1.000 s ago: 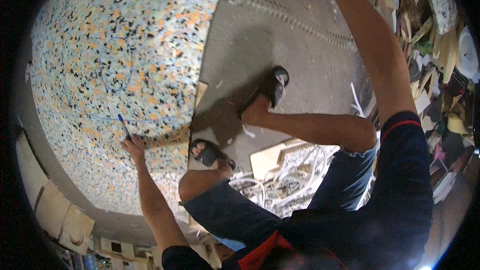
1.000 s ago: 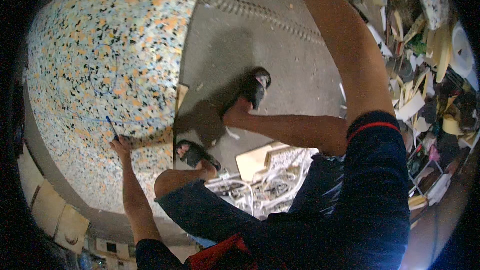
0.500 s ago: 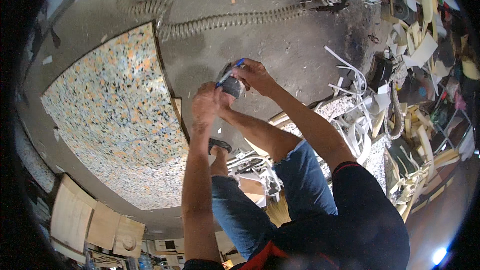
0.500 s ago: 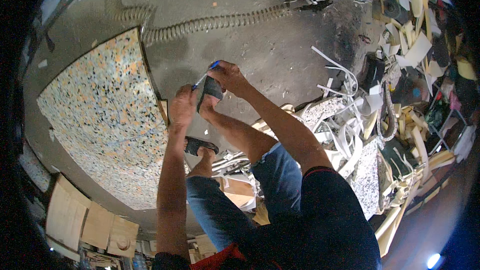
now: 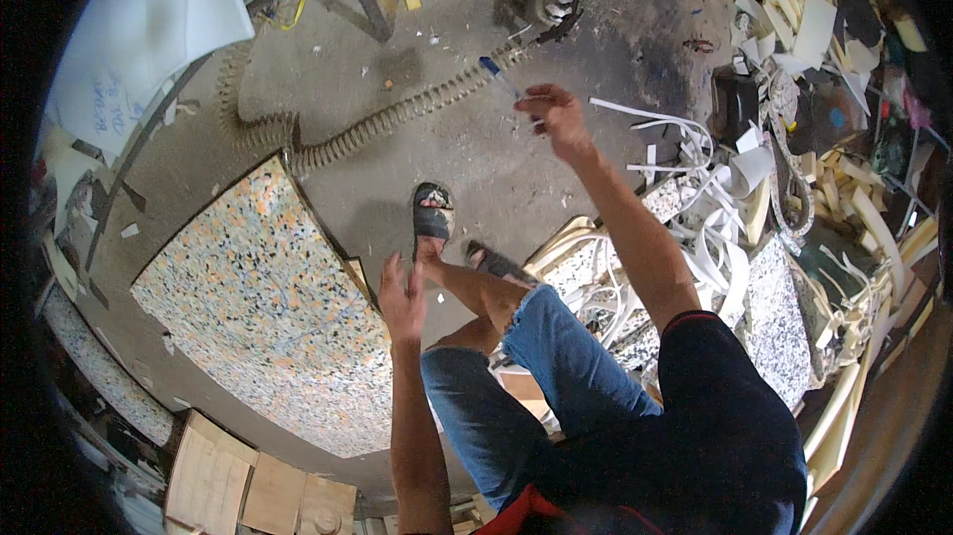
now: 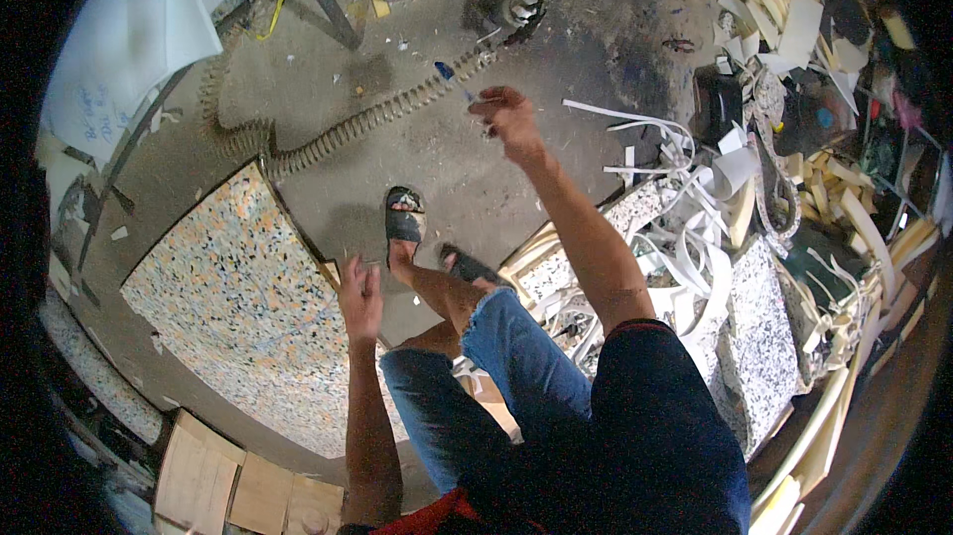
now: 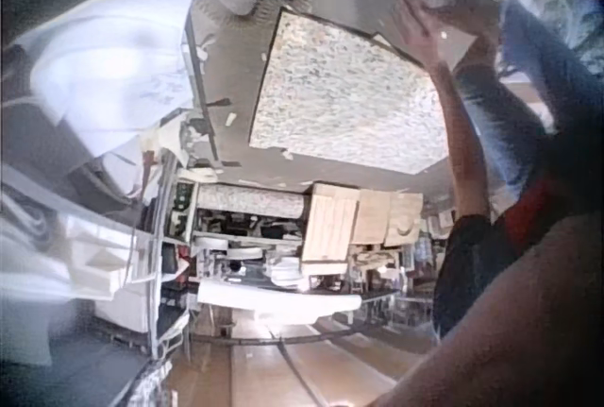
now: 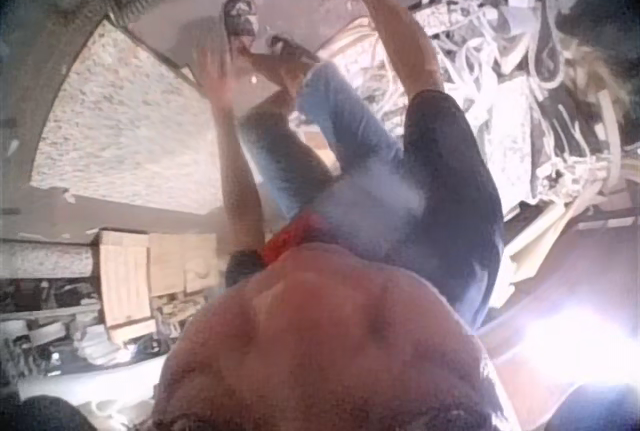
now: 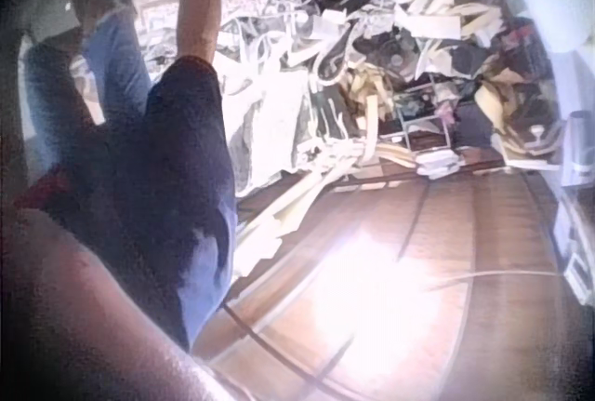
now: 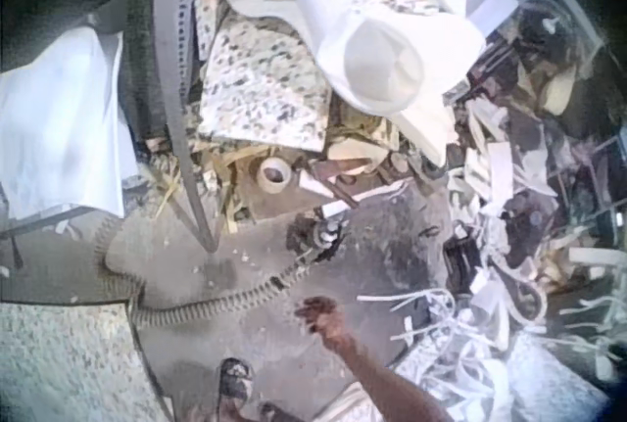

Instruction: The person measures and marks a speckled laminate sheet with a ruler and pen, then uses a chisel and grinding wheel to sharpen the chisel. Afterward, they score and snap the laminate sheet along the marked line to separate a piece.

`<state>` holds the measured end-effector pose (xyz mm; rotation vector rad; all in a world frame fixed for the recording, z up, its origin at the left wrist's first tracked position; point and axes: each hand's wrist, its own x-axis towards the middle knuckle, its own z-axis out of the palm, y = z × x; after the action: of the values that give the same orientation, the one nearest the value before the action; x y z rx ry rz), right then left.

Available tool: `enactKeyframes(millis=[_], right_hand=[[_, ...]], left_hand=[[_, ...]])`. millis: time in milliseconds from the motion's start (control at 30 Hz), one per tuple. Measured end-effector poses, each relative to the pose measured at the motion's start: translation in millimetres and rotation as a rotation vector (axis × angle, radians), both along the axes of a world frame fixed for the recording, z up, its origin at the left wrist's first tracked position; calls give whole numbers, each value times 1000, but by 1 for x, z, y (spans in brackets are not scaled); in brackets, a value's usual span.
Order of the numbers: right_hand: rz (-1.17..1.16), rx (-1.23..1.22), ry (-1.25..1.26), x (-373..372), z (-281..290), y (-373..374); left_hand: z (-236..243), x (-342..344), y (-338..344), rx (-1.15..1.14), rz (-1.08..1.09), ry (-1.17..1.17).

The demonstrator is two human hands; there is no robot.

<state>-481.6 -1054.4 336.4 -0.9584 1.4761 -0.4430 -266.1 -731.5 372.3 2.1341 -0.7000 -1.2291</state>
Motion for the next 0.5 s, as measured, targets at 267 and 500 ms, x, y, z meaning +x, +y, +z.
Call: enactKeyframes(millis=[267, 500], right_hand=[[-18, -322, 195, 20, -73, -194], [379, -460, 327, -19, -103, -207]], left_hand=[[87, -117, 82, 200, -22, -31], [90, -192, 67, 287, 47, -44]])
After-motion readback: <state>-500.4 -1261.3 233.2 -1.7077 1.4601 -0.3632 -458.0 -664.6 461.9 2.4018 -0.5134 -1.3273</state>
